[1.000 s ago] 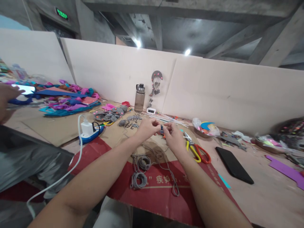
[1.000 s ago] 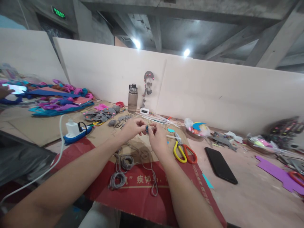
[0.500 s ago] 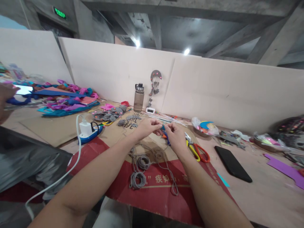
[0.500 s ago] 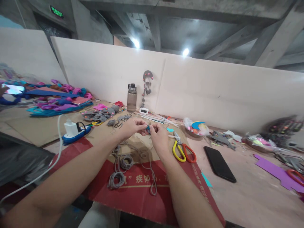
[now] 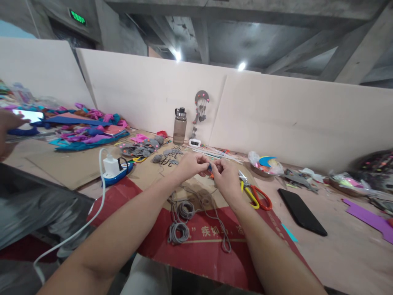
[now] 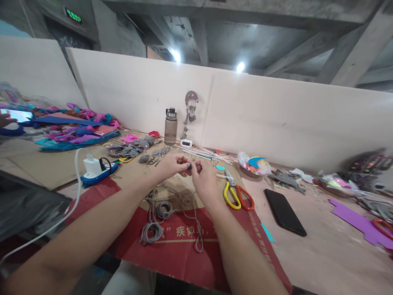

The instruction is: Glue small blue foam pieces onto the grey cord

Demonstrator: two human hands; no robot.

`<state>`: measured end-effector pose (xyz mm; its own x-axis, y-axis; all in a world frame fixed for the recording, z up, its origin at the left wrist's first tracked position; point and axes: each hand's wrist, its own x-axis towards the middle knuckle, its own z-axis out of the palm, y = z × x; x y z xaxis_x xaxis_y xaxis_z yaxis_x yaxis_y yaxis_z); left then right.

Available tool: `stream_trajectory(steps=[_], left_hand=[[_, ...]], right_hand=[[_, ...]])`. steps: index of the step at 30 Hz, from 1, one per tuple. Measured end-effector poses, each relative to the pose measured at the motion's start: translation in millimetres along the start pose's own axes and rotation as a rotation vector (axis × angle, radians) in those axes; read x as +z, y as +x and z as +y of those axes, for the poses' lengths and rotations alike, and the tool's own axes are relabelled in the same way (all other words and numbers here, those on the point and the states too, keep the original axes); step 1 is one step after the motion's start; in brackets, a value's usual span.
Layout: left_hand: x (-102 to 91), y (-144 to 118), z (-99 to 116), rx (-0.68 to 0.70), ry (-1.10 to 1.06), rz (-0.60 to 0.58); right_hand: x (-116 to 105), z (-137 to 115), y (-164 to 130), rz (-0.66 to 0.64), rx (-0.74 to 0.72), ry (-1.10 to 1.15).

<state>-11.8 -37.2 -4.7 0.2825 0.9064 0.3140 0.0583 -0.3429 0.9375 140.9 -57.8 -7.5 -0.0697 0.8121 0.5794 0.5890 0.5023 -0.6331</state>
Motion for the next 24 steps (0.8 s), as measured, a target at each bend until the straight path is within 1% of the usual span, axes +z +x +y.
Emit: stream_trajectory(steps=[2, 4, 6, 8, 11, 14, 17, 19, 20, 22, 24], left_hand=[[-0.2, -0.7, -0.1, 0.047, 0.105, 0.049], [-1.3, -0.8, -0.1, 0.088, 0.194, 0.127], [-4.9, 0.6, -1.1, 0.117, 0.230, 0.214], [-12.5, 4.3, -3.8, 0.126, 0.223, 0.319], [-31.1, 12.7, -10.1, 0.105, 0.192, 0.498], [-53.8, 21.5, -17.1, 0.152, 0.062, 0.687], [-74.8, 27.4, -22.5, 0.179, -0.147, 0.867], [-85.4, 28.8, -24.1, 0.189, -0.266, 0.986], [-89.3, 28.8, -24.2, 0.181, -0.322, 1.029], [-93.6, 28.1, -23.2, 0.149, -0.449, 1.057], [-93.1, 26.9, -21.1, 0.130, -0.567, 1.010]], right_hand=[[1.0, -1.4, -0.8, -0.014, -0.015, 0.018], [2.3, -1.9, -1.4, -0.011, -0.024, 0.041], [3.7, -1.7, -1.9, -0.008, -0.043, 0.047], [4.8, -1.8, -2.5, -0.033, -0.070, 0.048], [5.4, -3.3, -3.4, -0.081, -0.076, 0.068], [4.6, -5.7, -3.8, -0.113, -0.052, 0.140], [2.0, -9.0, -5.2, -0.155, -0.049, 0.252], [-1.6, -13.0, -7.3, -0.187, -0.093, 0.310], [-4.0, -15.5, -8.5, -0.212, -0.137, 0.330], [-9.7, -20.8, -10.3, -0.311, -0.270, 0.356], [-15.1, -23.6, -9.9, -0.458, -0.398, 0.383]])
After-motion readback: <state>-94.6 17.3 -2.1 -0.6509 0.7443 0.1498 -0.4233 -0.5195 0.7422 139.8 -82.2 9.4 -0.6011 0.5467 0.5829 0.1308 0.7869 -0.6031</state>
